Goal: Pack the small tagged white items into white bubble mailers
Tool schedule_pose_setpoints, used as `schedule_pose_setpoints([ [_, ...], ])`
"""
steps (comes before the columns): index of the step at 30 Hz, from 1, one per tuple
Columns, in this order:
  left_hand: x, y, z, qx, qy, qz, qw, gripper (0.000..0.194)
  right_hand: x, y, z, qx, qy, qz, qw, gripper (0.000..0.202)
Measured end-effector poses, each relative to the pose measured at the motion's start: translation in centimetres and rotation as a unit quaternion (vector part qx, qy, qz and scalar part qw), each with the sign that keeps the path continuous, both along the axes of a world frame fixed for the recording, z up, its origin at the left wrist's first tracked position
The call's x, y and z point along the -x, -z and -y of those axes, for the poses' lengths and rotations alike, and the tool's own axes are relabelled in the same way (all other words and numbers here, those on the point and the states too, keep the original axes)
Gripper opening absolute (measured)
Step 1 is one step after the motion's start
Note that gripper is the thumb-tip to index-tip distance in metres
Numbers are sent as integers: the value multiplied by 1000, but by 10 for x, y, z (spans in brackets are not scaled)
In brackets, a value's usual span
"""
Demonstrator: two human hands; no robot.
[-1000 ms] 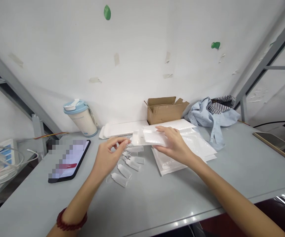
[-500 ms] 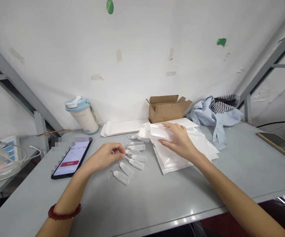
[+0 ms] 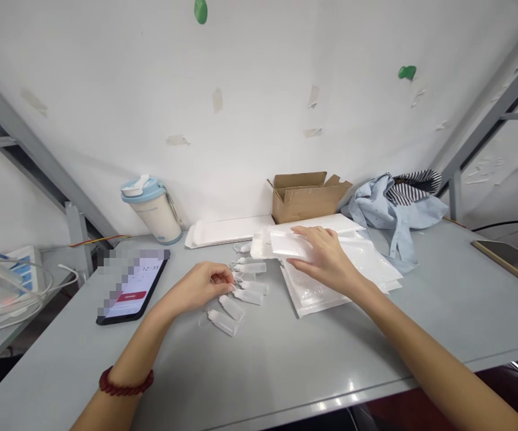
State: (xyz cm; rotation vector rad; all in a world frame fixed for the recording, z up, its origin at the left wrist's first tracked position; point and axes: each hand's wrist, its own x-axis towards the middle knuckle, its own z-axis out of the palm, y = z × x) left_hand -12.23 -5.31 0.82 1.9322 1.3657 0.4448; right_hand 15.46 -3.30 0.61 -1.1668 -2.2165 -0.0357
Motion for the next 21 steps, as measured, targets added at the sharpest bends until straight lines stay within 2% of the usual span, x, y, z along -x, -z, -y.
schedule_pose_setpoints([
  [4, 0, -7, 2, 13, 2, 14, 1000, 16, 0, 0, 0, -6, 1, 10, 1000, 42],
  [7, 1, -16, 5, 23, 3, 60, 998, 16, 0, 0, 1, -4, -5, 11, 1000, 42],
  [12, 8, -29, 8, -31, -57, 122, 990, 17, 0, 0, 2, -8, -11, 19, 1000, 41],
  [17, 13, -30, 6, -80, -125, 153, 977, 18, 3, -2, 7, -20, -26, 35, 999, 41],
  [21, 10, -28, 7, -87, -139, 158, 974, 18, 6, -3, 10, -24, -45, 54, 997, 44],
])
